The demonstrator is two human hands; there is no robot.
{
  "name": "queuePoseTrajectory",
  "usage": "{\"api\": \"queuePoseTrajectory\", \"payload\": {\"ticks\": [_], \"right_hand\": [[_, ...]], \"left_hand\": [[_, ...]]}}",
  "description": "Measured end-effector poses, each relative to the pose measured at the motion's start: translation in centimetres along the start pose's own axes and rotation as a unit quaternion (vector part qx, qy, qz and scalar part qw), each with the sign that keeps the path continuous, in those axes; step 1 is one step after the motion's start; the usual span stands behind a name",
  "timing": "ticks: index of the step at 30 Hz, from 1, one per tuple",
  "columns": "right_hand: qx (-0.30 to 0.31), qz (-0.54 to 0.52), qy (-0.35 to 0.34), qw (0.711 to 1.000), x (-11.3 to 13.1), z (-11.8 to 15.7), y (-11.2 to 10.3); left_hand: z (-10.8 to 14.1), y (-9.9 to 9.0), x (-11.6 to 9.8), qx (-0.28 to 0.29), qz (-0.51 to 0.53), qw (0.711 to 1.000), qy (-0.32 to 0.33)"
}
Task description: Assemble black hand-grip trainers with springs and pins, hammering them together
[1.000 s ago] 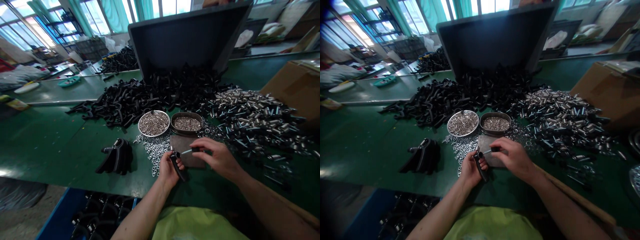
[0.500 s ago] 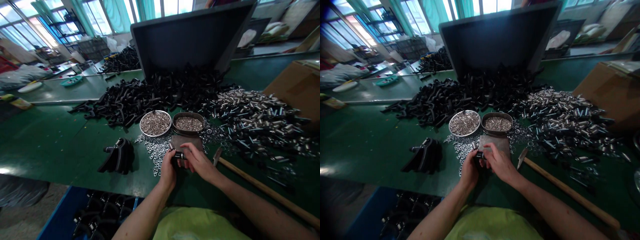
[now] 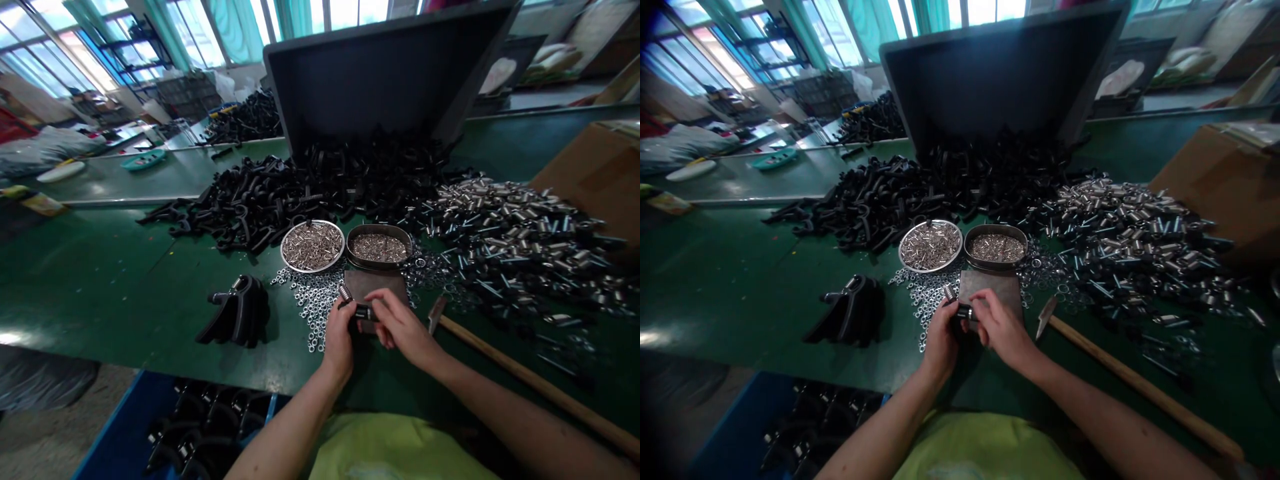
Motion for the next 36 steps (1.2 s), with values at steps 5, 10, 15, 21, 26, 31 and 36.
{"api": "queuePoseTrajectory", "payload": {"ticks": [5,10,15,21,26,31,36], "right_hand": [[-0.043,-0.017,-0.044,0.998,0.6,-0.1,-0.4],[-0.038,-0.392,0.165,0.904,-0.9,-0.2,2.3],[0.008,-0.442,0.282,0.852,-2.2,-0.2,4.0],[0.076,-0.01,0.087,0.993,-3.5,-6.6,0.8],[-0.009,0.223,-0.048,0.974,-2.1,-14.8,1.1],[-0.019,0.259,-0.053,0.964,-1.8,-18.6,4.1],[-0.029,0.245,-0.052,0.968,-1.8,-19.2,4.7]], "left_hand": [[0.0,0.3,-1.1,0.029,-0.058,0.994,0.087],[0.4,-0.1,-1.3,-0.046,-0.126,0.981,0.141],[0.8,-1.0,-2.0,-0.135,-0.247,0.935,0.216],[-1.3,-2.3,-2.1,-0.065,-0.304,0.939,0.146],[-1.8,-1.8,-1.6,0.001,-0.344,0.921,0.185],[-1.6,-0.6,-0.9,0.049,-0.545,0.803,0.237],[-1.8,-0.7,-0.9,0.052,-0.565,0.792,0.226]]}}
Point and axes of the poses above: each hand's wrist, its own z-axis away from the middle knuckle, its own y-axis out of the palm, x = y × z, the point moved 4 cm from there along -z, towards the middle knuckle, and after that the axes turned 3 degrees about -y, right-handed, at the moved point
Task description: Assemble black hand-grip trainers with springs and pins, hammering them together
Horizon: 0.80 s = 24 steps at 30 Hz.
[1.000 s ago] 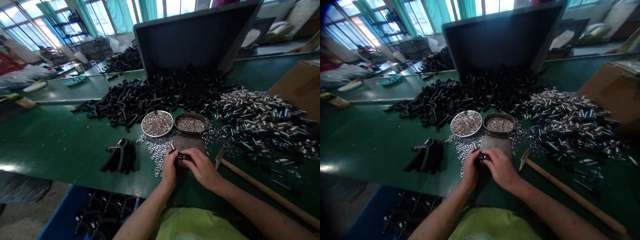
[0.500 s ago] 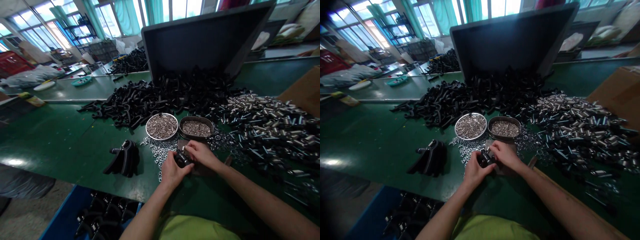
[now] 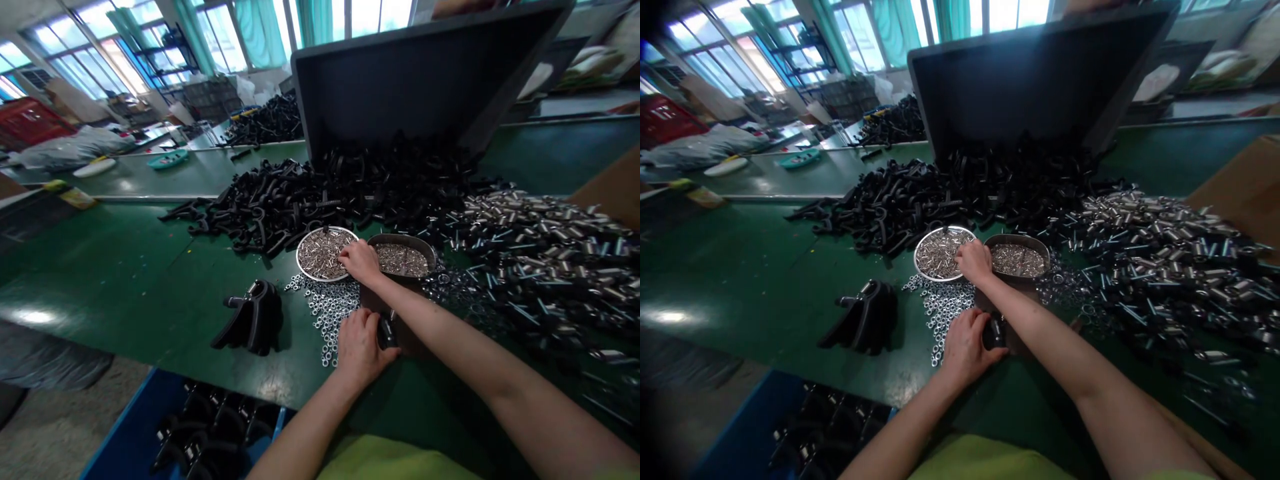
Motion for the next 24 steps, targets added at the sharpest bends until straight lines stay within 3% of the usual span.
{"api": "queuePoseTrajectory", "payload": {"ticks": [5,11,14,17,24], "right_hand": [[-0.006,-0.054,0.005,0.999,-0.2,1.9,-2.4],[0.069,-0.136,-0.032,0.988,-2.6,10.2,-5.4],[0.09,-0.138,-0.023,0.986,-3.6,13.4,-5.4],[0.08,-0.113,-0.028,0.99,-3.5,14.4,-5.0],[0.079,0.067,-0.168,0.98,-1.0,15.0,-3.9]], "left_hand": [[-0.3,-0.1,0.2,-0.017,0.059,0.998,-0.013],[-0.4,-0.1,0.3,-0.01,0.026,1.0,0.014],[-0.4,0.0,0.2,0.007,-0.016,1.0,0.026],[-0.5,0.0,0.2,0.011,-0.037,0.999,0.033],[-0.4,0.3,0.2,-0.004,-0.05,0.997,0.055]]}}
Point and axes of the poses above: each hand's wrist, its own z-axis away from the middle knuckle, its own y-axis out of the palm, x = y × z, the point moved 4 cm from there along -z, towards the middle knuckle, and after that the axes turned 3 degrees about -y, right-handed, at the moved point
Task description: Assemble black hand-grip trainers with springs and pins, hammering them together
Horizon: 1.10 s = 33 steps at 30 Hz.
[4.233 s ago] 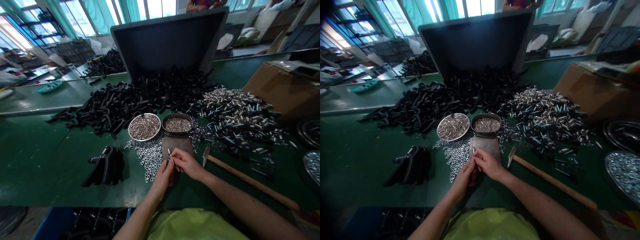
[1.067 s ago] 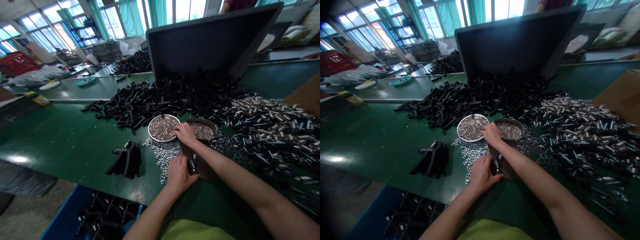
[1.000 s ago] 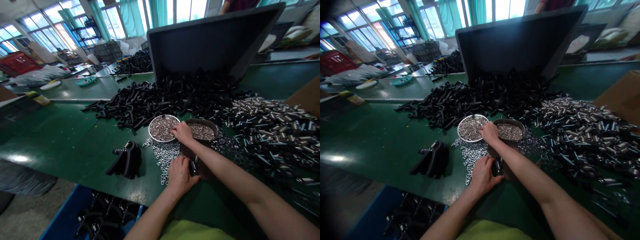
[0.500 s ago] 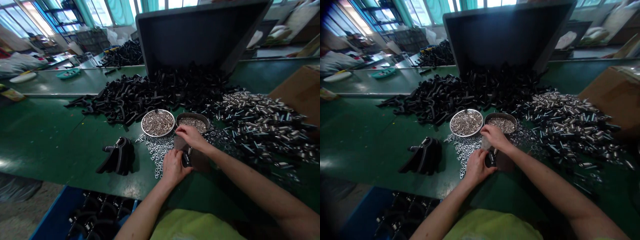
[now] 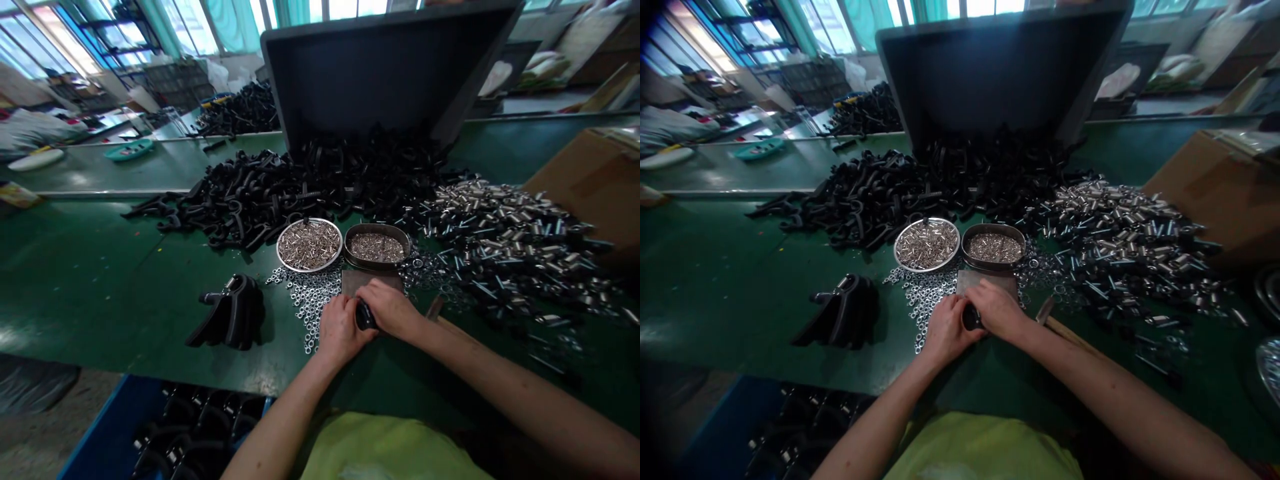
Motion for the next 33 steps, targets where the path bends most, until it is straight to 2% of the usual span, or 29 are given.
{"api": "queuePoseTrajectory", "payload": {"ticks": [3,6,8,11,13,17,20,23,26,30,33], "right_hand": [[-0.038,0.09,-0.064,0.993,1.2,0.9,0.8],[-0.096,0.079,-0.079,0.989,1.0,1.8,0.7],[-0.122,0.022,-0.043,0.991,-0.2,1.6,-0.3],[-0.153,-0.035,0.095,0.983,-3.9,-0.4,-2.6],[-0.123,-0.009,0.169,0.978,-6.6,-2.6,-3.5],[0.003,0.025,0.176,0.984,-10.3,-7.1,-2.6],[0.043,0.021,0.18,0.982,-11.6,-8.8,-1.1],[0.051,0.013,0.197,0.979,-12.0,-9.0,-0.5],[0.022,-0.003,0.221,0.975,-12.0,-8.5,-0.9],[-0.053,-0.042,0.25,0.966,-11.4,-7.3,-2.4],[-0.105,-0.09,0.255,0.957,-10.2,-5.4,-3.7]], "left_hand": [[0.1,0.4,-0.1,0.006,-0.109,0.994,0.01],[0.2,0.5,-0.3,0.011,-0.169,0.985,0.021],[0.3,0.4,-0.4,0.014,-0.169,0.985,0.031],[0.5,0.3,-0.5,0.03,-0.172,0.984,0.047],[0.5,0.3,-0.5,0.041,-0.179,0.982,0.053],[0.5,0.3,-0.5,0.054,-0.188,0.979,0.059],[0.5,0.3,-0.6,0.061,-0.202,0.975,0.066],[0.6,0.2,-0.6,0.064,-0.208,0.973,0.07],[0.5,0.3,-0.6,0.068,-0.191,0.976,0.074],[0.1,0.2,-0.5,0.057,-0.116,0.99,0.06],[-0.2,-0.5,-0.1,0.018,0.05,0.998,-0.039]]}}
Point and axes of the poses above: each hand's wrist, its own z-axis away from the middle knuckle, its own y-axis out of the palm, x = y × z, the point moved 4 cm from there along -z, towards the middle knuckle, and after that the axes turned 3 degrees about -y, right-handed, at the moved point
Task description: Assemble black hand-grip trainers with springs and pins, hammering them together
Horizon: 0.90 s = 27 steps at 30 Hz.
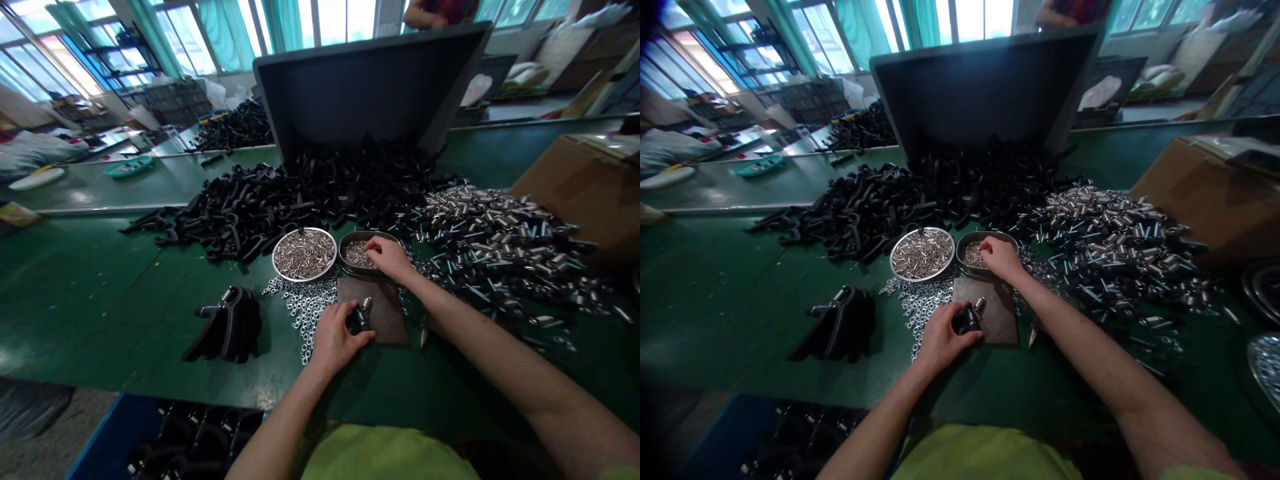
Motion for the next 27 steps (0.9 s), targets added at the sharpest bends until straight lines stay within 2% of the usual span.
{"api": "queuePoseTrajectory", "payload": {"ticks": [1,2,3,6,8,9,10,12,17,20,24,27], "right_hand": [[-0.007,-0.026,-0.002,1.0,0.2,1.0,-0.5],[-0.013,-0.065,-0.004,0.998,0.5,2.1,-1.0],[-0.015,-0.117,-0.007,0.993,0.8,3.4,-1.3],[0.014,-0.288,-0.002,0.958,1.9,7.3,-1.5],[0.041,-0.331,0.002,0.943,2.7,9.5,-1.0],[0.046,-0.327,-0.002,0.944,3.0,10.3,-0.7],[0.043,-0.317,-0.012,0.947,3.3,10.9,-0.4],[0.025,-0.292,-0.042,0.955,3.8,11.5,0.0],[0.001,-0.246,-0.09,0.965,4.2,11.5,0.4],[0.002,-0.223,-0.098,0.97,4.3,11.5,0.2],[-0.01,-0.175,-0.11,0.978,3.6,11.3,-0.1],[-0.024,-0.052,-0.206,0.977,2.7,11.0,-0.1]], "left_hand": [[0.0,-0.3,0.2,-0.011,0.083,0.995,-0.053],[0.0,-0.6,0.5,-0.016,0.175,0.978,-0.11],[0.1,-0.6,0.7,-0.012,0.27,0.949,-0.165],[0.7,-0.4,0.9,0.024,0.502,0.815,-0.29],[1.2,-0.2,0.7,0.04,0.591,0.732,-0.336],[1.4,0.0,0.6,0.044,0.618,0.703,-0.349],[1.5,0.1,0.4,0.049,0.638,0.682,-0.356],[1.7,0.3,-0.1,0.058,0.659,0.66,-0.356],[2.0,0.8,-0.8,0.066,0.662,0.657,-0.353],[2.0,0.9,-0.7,0.076,0.641,0.682,-0.344],[1.2,0.5,-0.3,0.104,0.565,0.763,-0.296],[-0.2,0.0,-0.3,0.127,0.486,0.836,-0.22]]}}
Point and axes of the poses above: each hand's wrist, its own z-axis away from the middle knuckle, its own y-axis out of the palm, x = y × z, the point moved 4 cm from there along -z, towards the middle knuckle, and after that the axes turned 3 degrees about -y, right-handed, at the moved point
